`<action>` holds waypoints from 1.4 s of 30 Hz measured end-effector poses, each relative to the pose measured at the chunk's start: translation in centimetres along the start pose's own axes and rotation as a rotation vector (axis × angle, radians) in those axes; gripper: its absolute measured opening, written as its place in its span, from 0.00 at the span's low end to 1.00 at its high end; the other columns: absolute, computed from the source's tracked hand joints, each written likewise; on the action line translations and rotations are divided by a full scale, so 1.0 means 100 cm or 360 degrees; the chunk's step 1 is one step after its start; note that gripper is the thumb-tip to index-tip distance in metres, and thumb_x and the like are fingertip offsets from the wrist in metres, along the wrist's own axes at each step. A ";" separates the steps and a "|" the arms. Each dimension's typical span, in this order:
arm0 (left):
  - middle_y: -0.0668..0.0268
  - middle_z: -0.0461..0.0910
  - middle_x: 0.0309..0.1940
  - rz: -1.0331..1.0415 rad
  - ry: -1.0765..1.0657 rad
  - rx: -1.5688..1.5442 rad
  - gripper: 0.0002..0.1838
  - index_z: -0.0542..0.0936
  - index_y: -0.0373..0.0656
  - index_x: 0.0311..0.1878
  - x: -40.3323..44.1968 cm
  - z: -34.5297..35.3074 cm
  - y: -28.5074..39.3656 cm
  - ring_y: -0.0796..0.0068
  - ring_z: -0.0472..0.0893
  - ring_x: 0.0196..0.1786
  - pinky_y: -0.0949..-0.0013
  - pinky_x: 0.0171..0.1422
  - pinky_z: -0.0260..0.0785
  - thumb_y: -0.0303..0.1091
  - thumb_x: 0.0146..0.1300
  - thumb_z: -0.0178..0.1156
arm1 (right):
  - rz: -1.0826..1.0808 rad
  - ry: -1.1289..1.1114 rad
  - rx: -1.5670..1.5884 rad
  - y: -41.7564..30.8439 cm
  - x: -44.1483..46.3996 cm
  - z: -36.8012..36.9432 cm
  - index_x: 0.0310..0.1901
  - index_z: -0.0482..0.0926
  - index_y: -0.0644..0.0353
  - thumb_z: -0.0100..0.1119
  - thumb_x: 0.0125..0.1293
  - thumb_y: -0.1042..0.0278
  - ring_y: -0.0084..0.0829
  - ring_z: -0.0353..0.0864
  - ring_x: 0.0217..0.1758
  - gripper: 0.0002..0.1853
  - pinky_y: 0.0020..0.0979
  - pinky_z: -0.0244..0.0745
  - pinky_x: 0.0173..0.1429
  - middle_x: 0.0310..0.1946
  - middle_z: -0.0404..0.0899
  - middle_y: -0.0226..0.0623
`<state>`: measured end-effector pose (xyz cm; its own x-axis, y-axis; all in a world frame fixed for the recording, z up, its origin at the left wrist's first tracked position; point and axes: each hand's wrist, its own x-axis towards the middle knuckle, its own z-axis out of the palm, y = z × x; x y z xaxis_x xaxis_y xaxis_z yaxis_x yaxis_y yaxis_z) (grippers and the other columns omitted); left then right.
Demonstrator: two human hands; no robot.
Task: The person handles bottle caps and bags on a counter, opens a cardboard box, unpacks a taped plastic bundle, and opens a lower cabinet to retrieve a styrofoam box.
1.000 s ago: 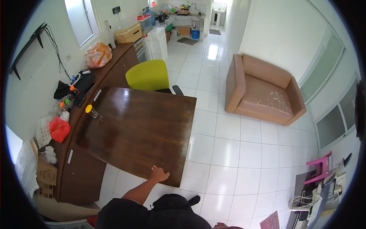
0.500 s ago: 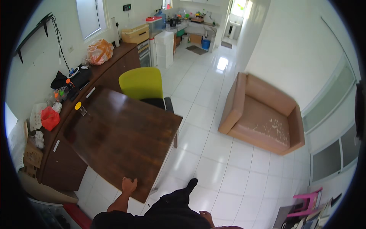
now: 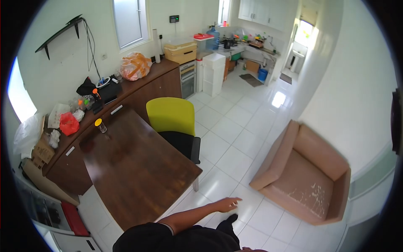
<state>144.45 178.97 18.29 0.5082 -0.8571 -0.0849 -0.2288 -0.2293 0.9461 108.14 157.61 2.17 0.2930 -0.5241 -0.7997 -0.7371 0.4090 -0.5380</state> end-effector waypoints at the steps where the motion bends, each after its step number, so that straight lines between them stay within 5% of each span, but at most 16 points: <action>1: 0.52 0.85 0.53 0.0014 -0.0126 0.0029 0.29 0.69 0.48 0.76 0.024 -0.001 -0.005 0.53 0.86 0.50 0.55 0.58 0.78 0.38 0.74 0.61 | 0.0001 -0.0048 -0.0091 -0.021 0.013 0.003 0.49 0.86 0.65 0.62 0.71 0.63 0.36 0.89 0.35 0.14 0.34 0.85 0.38 0.31 0.88 0.44; 4: 0.48 0.84 0.54 0.0059 -0.0252 0.0206 0.28 0.72 0.45 0.73 0.075 0.001 -0.048 0.47 0.84 0.53 0.49 0.58 0.76 0.40 0.72 0.60 | -0.0030 -0.0201 -0.0381 -0.093 0.057 0.016 0.49 0.86 0.66 0.61 0.71 0.64 0.35 0.89 0.34 0.14 0.34 0.85 0.37 0.31 0.87 0.44; 10: 0.47 0.83 0.58 -0.0614 -0.0292 0.0527 0.25 0.78 0.44 0.67 0.078 -0.063 -0.117 0.44 0.81 0.63 0.50 0.67 0.74 0.47 0.72 0.59 | -0.0126 -0.0349 -0.0819 -0.273 0.157 0.019 0.50 0.85 0.68 0.60 0.72 0.65 0.35 0.87 0.32 0.14 0.34 0.84 0.35 0.31 0.87 0.44; 19: 0.54 0.88 0.52 -0.1122 0.0757 0.0038 0.24 0.85 0.46 0.59 0.142 -0.149 -0.148 0.51 0.86 0.56 0.55 0.63 0.77 0.52 0.69 0.62 | -0.0619 -0.0429 -0.0794 -0.571 0.335 0.116 0.51 0.83 0.71 0.58 0.73 0.67 0.34 0.86 0.29 0.15 0.34 0.82 0.32 0.31 0.86 0.45; 22: 0.54 0.88 0.50 -0.0991 0.0576 0.0261 0.25 0.85 0.46 0.59 0.193 -0.169 -0.198 0.54 0.87 0.55 0.56 0.62 0.78 0.54 0.69 0.62 | -0.0735 -0.0534 -0.0776 -0.652 0.360 0.186 0.51 0.83 0.72 0.57 0.73 0.67 0.34 0.85 0.28 0.15 0.34 0.82 0.31 0.31 0.85 0.45; 28: 0.54 0.88 0.53 -0.1264 0.0857 -0.0029 0.28 0.83 0.44 0.62 0.271 -0.355 -0.199 0.52 0.87 0.56 0.55 0.63 0.78 0.54 0.69 0.62 | -0.0575 -0.0781 -0.0960 -0.735 0.388 0.292 0.50 0.82 0.73 0.58 0.73 0.68 0.34 0.85 0.28 0.15 0.34 0.81 0.29 0.30 0.85 0.45; 32: 0.53 0.88 0.52 -0.1045 0.0976 0.0179 0.27 0.82 0.41 0.61 0.315 -0.481 -0.220 0.52 0.86 0.55 0.53 0.61 0.78 0.53 0.70 0.62 | -0.0362 -0.0739 -0.1063 -0.784 0.425 0.340 0.47 0.85 0.64 0.63 0.70 0.62 0.37 0.88 0.32 0.13 0.38 0.83 0.32 0.30 0.87 0.42; 33: 0.53 0.88 0.52 -0.1053 0.1049 0.0172 0.26 0.82 0.42 0.61 0.322 -0.506 -0.214 0.52 0.86 0.55 0.54 0.61 0.78 0.52 0.70 0.62 | -0.1044 -0.0830 -0.1670 -0.782 0.454 0.337 0.47 0.86 0.60 0.63 0.69 0.60 0.38 0.88 0.33 0.14 0.40 0.83 0.34 0.31 0.87 0.41; 34: 0.54 0.88 0.52 -0.1056 0.1128 0.0178 0.26 0.82 0.42 0.61 0.331 -0.534 -0.204 0.52 0.86 0.55 0.54 0.62 0.78 0.52 0.71 0.61 | -0.1137 -0.0838 -0.1791 -0.794 0.461 0.345 0.46 0.86 0.59 0.63 0.68 0.59 0.39 0.88 0.34 0.14 0.41 0.83 0.35 0.31 0.87 0.41; 38: 0.55 0.88 0.52 -0.0996 0.1356 -0.0057 0.26 0.82 0.44 0.62 0.369 -0.611 -0.209 0.52 0.86 0.57 0.55 0.63 0.77 0.52 0.71 0.61 | -0.0576 -0.0721 -0.1606 -0.865 0.465 0.403 0.45 0.87 0.55 0.63 0.65 0.56 0.40 0.89 0.36 0.14 0.43 0.83 0.37 0.32 0.88 0.39; 42: 0.54 0.87 0.55 -0.1062 0.1340 -0.0246 0.28 0.82 0.44 0.64 0.393 -0.658 -0.226 0.52 0.86 0.59 0.55 0.65 0.77 0.54 0.71 0.62 | -0.0519 -0.0731 -0.1772 -0.931 0.491 0.472 0.44 0.88 0.51 0.63 0.63 0.53 0.41 0.89 0.37 0.14 0.46 0.83 0.39 0.33 0.88 0.38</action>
<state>224.24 180.80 14.18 0.9113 0.0242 -0.4110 0.3822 -0.4205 0.8228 219.90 129.04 0.41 0.5792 -0.0811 -0.8112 -0.6392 -0.6627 -0.3902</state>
